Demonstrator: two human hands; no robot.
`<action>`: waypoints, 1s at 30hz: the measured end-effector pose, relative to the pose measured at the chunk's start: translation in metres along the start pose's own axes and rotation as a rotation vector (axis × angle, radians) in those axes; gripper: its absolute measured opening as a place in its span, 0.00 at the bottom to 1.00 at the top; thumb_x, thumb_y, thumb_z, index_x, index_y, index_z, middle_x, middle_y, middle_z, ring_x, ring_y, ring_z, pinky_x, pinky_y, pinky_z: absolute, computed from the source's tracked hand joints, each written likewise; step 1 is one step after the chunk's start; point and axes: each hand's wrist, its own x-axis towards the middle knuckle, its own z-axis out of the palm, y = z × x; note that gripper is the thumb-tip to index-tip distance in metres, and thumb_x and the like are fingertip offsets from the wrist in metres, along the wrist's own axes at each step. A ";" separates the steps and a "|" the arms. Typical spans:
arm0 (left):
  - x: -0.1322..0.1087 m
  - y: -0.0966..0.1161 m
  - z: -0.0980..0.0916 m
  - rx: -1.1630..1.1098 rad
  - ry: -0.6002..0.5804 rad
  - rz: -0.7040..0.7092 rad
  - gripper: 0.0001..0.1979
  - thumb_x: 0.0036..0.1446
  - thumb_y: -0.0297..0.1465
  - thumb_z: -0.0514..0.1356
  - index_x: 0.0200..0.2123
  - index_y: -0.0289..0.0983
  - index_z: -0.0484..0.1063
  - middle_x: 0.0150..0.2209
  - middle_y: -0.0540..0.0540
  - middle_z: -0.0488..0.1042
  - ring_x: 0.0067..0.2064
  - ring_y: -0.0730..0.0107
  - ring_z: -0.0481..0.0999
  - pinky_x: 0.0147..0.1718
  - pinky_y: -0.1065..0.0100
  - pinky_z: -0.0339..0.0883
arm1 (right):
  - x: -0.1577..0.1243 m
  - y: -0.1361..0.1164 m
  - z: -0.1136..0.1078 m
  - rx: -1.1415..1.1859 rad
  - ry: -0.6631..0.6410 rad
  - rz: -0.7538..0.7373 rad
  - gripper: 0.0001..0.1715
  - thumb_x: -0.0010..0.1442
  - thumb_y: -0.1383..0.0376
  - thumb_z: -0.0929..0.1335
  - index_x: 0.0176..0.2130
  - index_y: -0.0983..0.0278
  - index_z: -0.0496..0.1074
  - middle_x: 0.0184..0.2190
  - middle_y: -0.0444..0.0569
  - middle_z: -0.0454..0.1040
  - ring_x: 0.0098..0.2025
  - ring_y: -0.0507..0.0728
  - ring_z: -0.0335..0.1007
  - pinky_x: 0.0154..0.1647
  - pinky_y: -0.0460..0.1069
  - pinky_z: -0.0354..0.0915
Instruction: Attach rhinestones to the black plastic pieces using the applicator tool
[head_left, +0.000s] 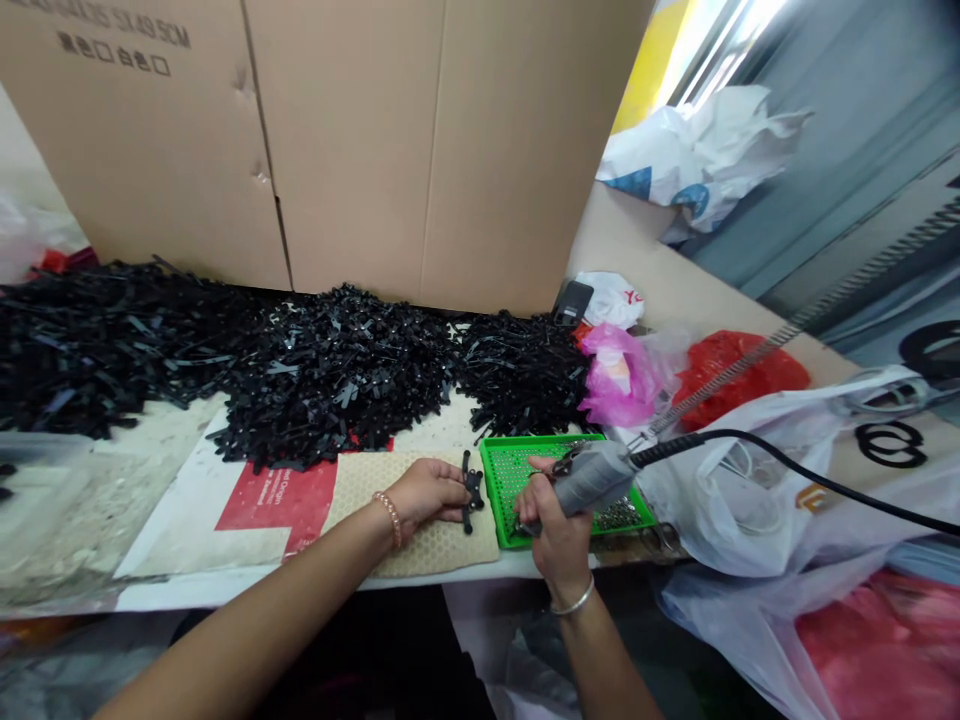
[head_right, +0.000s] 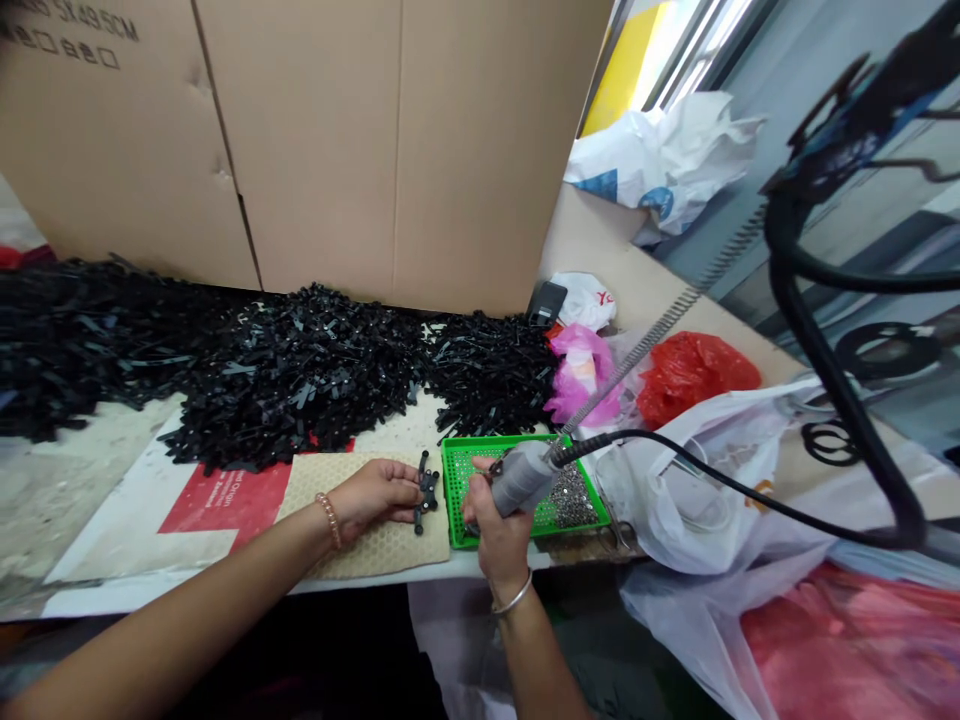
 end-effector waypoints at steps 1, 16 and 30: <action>0.000 0.000 0.000 -0.002 -0.005 0.001 0.08 0.35 0.22 0.68 0.24 0.30 0.75 0.25 0.47 0.75 0.27 0.73 0.74 0.29 0.72 0.71 | 0.002 -0.005 0.002 0.020 0.017 0.000 0.18 0.55 0.57 0.72 0.42 0.64 0.69 0.16 0.35 0.59 0.17 0.49 0.55 0.20 0.45 0.56; 0.005 -0.004 -0.001 0.004 -0.008 0.032 0.08 0.34 0.23 0.66 0.23 0.30 0.73 0.23 0.49 0.73 0.26 0.74 0.72 0.27 0.72 0.71 | 0.036 -0.012 0.064 0.315 0.050 0.016 0.18 0.52 0.55 0.74 0.36 0.63 0.70 0.14 0.34 0.56 0.16 0.46 0.50 0.19 0.42 0.55; 0.005 -0.004 -0.001 0.019 -0.002 0.023 0.08 0.34 0.23 0.64 0.24 0.30 0.73 0.22 0.50 0.71 0.25 0.75 0.71 0.27 0.72 0.71 | 0.036 -0.007 0.062 0.297 0.049 -0.007 0.17 0.52 0.55 0.74 0.36 0.63 0.70 0.14 0.34 0.56 0.16 0.46 0.50 0.19 0.42 0.55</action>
